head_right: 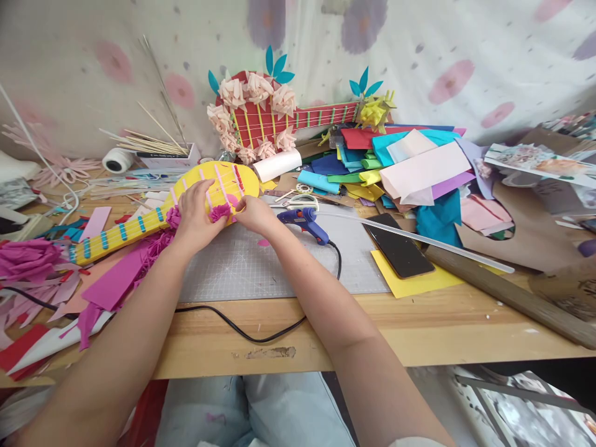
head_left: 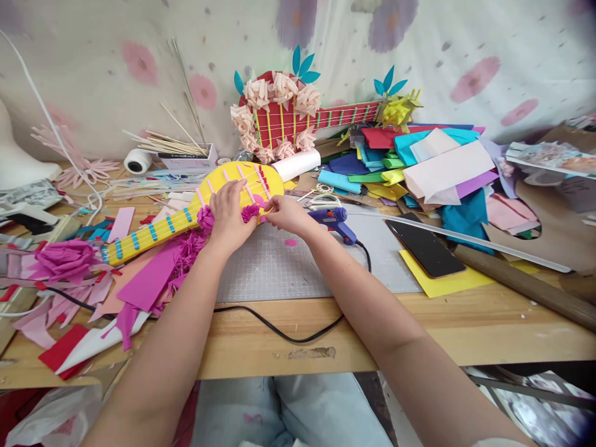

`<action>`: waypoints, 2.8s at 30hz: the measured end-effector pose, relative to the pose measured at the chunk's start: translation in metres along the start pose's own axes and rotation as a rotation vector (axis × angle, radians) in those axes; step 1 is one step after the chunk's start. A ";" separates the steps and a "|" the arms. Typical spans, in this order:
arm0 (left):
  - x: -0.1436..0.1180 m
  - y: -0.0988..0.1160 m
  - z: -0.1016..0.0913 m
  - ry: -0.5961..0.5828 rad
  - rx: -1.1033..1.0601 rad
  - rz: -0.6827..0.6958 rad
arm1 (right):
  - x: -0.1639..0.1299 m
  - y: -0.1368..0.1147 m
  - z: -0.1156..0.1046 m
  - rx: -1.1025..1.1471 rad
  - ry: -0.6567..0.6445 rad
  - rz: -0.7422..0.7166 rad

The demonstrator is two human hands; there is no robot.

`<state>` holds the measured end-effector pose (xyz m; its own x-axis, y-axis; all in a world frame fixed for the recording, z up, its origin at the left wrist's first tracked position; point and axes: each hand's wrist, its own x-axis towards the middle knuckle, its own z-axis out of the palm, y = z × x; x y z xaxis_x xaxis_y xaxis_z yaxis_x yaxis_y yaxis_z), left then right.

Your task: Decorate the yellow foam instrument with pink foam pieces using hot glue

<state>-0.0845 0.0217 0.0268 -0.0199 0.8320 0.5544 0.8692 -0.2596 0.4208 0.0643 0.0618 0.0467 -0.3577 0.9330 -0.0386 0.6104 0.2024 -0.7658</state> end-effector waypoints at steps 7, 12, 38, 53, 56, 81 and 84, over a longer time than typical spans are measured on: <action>0.001 -0.003 -0.001 -0.003 -0.037 -0.006 | 0.002 0.003 0.008 0.076 -0.002 0.074; 0.000 -0.006 0.001 0.008 -0.055 -0.008 | 0.005 0.003 0.013 0.155 -0.013 0.122; -0.002 -0.003 -0.002 -0.015 -0.041 0.011 | 0.002 -0.001 0.014 0.499 -0.015 0.133; -0.008 0.004 0.012 -0.023 0.132 0.105 | 0.008 0.009 0.019 0.323 0.052 0.015; -0.008 0.004 0.013 -0.026 0.132 0.123 | 0.007 0.007 0.019 0.372 0.043 0.033; -0.036 0.045 0.032 -0.406 -0.086 0.108 | -0.082 0.082 -0.081 0.140 -0.639 0.021; -0.038 0.050 0.040 -0.395 0.022 -0.030 | -0.088 0.099 -0.107 0.073 -0.541 0.104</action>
<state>-0.0210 -0.0035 -0.0022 0.1428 0.9647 0.2214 0.8814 -0.2257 0.4150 0.2321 0.0316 0.0431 -0.6219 0.6575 -0.4253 0.6182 0.0788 -0.7821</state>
